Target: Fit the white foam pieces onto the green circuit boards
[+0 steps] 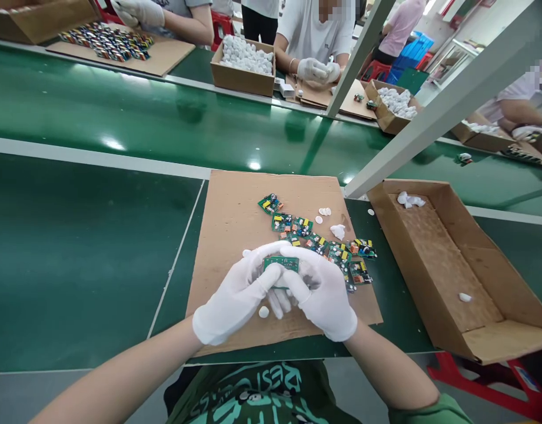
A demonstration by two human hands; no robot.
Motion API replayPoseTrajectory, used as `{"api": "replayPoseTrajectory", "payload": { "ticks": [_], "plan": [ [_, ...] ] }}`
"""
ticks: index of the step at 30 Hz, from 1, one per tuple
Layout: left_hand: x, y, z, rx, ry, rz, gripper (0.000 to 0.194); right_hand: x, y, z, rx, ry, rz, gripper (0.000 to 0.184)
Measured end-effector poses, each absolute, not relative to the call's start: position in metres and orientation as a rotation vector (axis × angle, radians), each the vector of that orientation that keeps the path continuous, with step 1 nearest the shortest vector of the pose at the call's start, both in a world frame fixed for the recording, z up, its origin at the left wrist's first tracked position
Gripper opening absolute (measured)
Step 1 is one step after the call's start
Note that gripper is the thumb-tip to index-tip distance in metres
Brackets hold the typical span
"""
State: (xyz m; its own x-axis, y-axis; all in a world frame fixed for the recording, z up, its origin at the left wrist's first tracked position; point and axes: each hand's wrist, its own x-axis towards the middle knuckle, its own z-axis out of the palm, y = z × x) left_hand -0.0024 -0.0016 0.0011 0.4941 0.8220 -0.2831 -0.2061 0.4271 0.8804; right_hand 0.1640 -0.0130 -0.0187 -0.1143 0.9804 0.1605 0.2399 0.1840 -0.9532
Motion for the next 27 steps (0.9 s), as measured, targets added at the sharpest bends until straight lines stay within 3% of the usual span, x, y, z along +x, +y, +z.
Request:
{"api": "replayPoseTrajectory", "payload": {
  "ticks": [8,27],
  "plan": [
    [-0.001,-0.001,-0.005,0.77,0.858,0.775,0.058,0.166,-0.016,-0.016,-1.201,-1.725,0.941,0.039],
    [-0.012,-0.004,-0.005,1.072,0.76,0.751,0.063,0.165,-0.014,-0.017,-1.271,-1.61,0.835,0.019]
  ]
}}
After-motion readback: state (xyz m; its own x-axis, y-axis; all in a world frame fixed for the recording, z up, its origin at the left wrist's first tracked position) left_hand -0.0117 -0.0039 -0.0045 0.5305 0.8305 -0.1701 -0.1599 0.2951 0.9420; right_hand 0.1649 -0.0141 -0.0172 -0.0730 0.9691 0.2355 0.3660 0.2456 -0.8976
